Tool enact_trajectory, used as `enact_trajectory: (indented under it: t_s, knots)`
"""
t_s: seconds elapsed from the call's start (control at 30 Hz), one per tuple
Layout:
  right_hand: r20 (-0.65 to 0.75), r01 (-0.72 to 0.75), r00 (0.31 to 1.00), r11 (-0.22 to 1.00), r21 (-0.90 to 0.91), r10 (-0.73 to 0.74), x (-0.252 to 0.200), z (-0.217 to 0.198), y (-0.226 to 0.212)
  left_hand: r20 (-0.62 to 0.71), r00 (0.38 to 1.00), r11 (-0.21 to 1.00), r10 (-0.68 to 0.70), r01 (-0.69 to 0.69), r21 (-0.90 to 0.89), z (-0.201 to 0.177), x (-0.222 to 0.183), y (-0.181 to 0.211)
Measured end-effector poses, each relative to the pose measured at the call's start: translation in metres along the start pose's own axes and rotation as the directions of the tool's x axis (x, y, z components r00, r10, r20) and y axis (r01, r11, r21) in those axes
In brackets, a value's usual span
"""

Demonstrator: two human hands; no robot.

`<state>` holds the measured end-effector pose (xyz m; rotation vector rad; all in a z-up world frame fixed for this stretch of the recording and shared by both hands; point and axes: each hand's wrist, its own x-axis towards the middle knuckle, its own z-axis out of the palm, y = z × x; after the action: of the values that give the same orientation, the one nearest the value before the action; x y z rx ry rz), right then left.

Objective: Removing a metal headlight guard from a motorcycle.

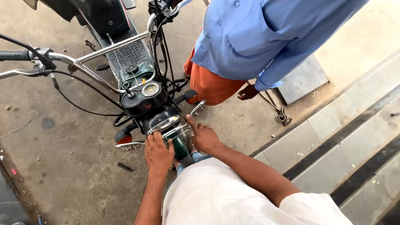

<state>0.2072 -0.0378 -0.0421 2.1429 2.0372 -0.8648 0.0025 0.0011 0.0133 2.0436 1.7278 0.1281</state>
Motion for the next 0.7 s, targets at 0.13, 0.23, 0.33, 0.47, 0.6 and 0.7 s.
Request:
enact_trajectory:
  t_s: [0.13, 0.23, 0.33, 0.47, 0.6, 0.7]
  knots:
    - [-0.021, 0.014, 1.000, 1.000, 0.017, -0.014, 0.000, 0.001, -0.003, -0.035, 0.999, 1.000, 0.003, -0.003, 0.000, 0.003, 0.000, -0.002]
    - [-0.021, 0.008, 1.000, 1.000, 0.011, -0.008, 0.002, 0.001, -0.003, -0.037, 0.999, 1.000, 0.013, -0.013, 0.007, 0.006, 0.003, -0.006]
    - [0.013, 0.003, 1.000, 1.000, -0.009, -0.003, 0.003, 0.002, -0.001, 0.016, 0.999, 0.999, 0.038, -0.038, 0.025, 0.009, 0.003, -0.008]
    - [0.045, 0.003, 0.999, 1.000, -0.031, -0.001, 0.003, 0.002, -0.001, 0.054, 0.999, 1.000, 0.006, -0.008, 0.022, 0.007, 0.003, -0.005]
    - [0.084, 0.001, 0.996, 0.999, -0.052, 0.004, 0.004, 0.000, -0.002, 0.029, 0.999, 0.999, 0.022, -0.023, 0.030, 0.010, 0.002, -0.008]
    - [0.126, -0.008, 0.992, 0.998, -0.061, 0.015, 0.004, -0.002, -0.002, 0.039, 0.999, 1.000, 0.019, -0.019, 0.018, 0.014, 0.003, -0.010]
